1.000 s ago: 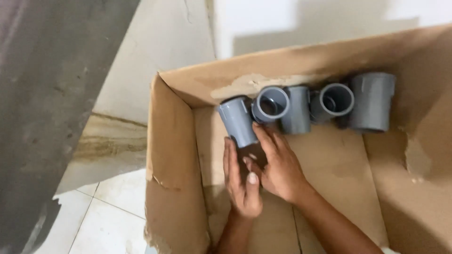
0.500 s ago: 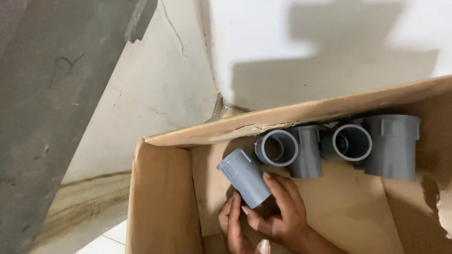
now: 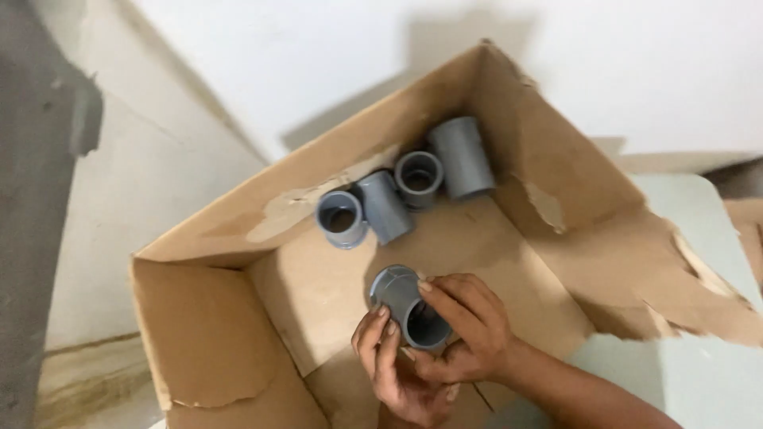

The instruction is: The person wipes the interior and exterior of a gray plastic pipe fitting with a dark cloth, then places it into a cardboard box with other similar fittings. The person repeats this process with another fitting.

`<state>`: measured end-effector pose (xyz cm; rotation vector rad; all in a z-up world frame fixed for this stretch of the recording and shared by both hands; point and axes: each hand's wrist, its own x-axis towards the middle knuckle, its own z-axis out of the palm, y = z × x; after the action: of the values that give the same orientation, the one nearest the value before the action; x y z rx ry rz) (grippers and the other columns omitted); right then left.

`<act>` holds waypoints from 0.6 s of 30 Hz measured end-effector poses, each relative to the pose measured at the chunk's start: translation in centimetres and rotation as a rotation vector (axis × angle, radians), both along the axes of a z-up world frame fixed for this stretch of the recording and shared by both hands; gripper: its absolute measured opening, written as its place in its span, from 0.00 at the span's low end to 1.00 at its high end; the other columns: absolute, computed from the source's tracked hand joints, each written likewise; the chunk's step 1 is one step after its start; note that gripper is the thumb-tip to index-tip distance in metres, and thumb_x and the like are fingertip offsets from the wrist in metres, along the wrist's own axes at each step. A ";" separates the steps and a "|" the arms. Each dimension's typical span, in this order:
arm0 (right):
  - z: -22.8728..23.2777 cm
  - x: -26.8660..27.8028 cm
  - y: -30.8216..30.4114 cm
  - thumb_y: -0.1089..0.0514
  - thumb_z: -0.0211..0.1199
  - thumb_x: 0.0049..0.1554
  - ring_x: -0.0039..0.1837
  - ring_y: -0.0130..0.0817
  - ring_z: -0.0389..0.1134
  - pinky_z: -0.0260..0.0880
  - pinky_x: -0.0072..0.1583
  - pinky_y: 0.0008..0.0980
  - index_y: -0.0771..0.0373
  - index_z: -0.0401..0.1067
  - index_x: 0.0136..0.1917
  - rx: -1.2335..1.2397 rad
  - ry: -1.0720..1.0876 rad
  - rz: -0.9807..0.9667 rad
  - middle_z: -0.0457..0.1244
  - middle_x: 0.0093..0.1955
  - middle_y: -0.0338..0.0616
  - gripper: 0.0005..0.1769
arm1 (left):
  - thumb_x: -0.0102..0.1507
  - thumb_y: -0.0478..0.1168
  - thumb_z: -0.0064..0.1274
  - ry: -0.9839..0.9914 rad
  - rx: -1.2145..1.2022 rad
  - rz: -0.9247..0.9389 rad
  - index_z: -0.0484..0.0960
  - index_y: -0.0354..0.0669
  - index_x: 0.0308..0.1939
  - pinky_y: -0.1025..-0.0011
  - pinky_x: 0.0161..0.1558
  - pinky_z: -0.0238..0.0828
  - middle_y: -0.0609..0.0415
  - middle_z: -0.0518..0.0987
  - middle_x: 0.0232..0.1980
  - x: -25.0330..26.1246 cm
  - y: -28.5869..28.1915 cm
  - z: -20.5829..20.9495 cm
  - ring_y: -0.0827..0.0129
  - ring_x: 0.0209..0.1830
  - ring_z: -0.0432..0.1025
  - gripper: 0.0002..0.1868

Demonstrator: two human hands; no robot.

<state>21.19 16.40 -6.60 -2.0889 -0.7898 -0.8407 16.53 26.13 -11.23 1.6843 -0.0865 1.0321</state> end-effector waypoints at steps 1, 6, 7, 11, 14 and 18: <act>0.7 -1.2 -1.3 0.46 0.59 0.52 0.46 0.46 0.70 0.74 0.48 0.41 0.71 0.66 0.57 -0.003 -0.007 -0.046 0.65 0.48 0.58 0.29 | 0.61 0.67 0.46 -0.007 -0.003 -0.046 0.71 0.35 0.56 0.54 0.62 0.68 0.38 0.71 0.58 -0.5 -0.7 0.1 0.51 0.59 0.69 0.38; 2.6 -7.4 -8.4 0.38 0.55 0.56 0.43 0.45 0.68 0.70 0.45 0.40 0.68 0.68 0.57 -0.126 0.032 -0.320 0.64 0.47 0.52 0.31 | 0.64 0.67 0.42 -0.050 0.219 -0.506 0.66 0.37 0.63 0.56 0.52 0.74 0.40 0.71 0.58 -2.7 -3.6 -0.4 0.52 0.53 0.72 0.39; 2.6 -9.1 -9.3 0.38 0.55 0.56 0.43 0.45 0.68 0.70 0.45 0.40 0.68 0.68 0.57 -0.130 0.042 -0.382 0.64 0.47 0.52 0.31 | 0.64 0.67 0.42 -0.052 0.213 -0.568 0.66 0.37 0.63 0.56 0.52 0.74 0.40 0.71 0.58 -3.5 -3.9 -0.1 0.52 0.53 0.72 0.39; 2.0 -14.1 -13.8 0.40 0.60 0.54 0.46 0.44 0.68 0.70 0.46 0.39 0.68 0.69 0.58 -0.074 0.155 -0.521 0.65 0.48 0.52 0.31 | 0.57 0.52 0.51 0.021 0.362 -0.885 0.63 0.35 0.65 0.55 0.56 0.73 0.37 0.71 0.59 -5.1 -7.2 0.5 0.48 0.57 0.71 0.37; 1.2 -17.5 -15.7 0.44 0.64 0.53 0.47 0.46 0.67 0.70 0.47 0.41 0.69 0.67 0.60 -0.029 0.179 -0.553 0.65 0.49 0.54 0.31 | 0.57 0.45 0.54 -0.014 0.446 -0.936 0.64 0.38 0.64 0.57 0.54 0.73 0.40 0.72 0.59 -6.5 -9.0 0.3 0.51 0.56 0.71 0.33; -0.1 -20.0 -17.2 0.42 0.65 0.53 0.47 0.45 0.67 0.69 0.46 0.41 0.69 0.67 0.61 -0.013 0.225 -0.579 0.64 0.47 0.52 0.33 | 0.59 0.46 0.57 -0.105 0.544 -0.998 0.69 0.40 0.62 0.60 0.50 0.73 0.45 0.74 0.56 -5.4 -10.7 -1.0 0.55 0.53 0.72 0.30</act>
<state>1.19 -0.84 -6.74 -2.4078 -0.0605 -0.8683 11.15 15.39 -12.24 1.7082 -1.2334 0.3242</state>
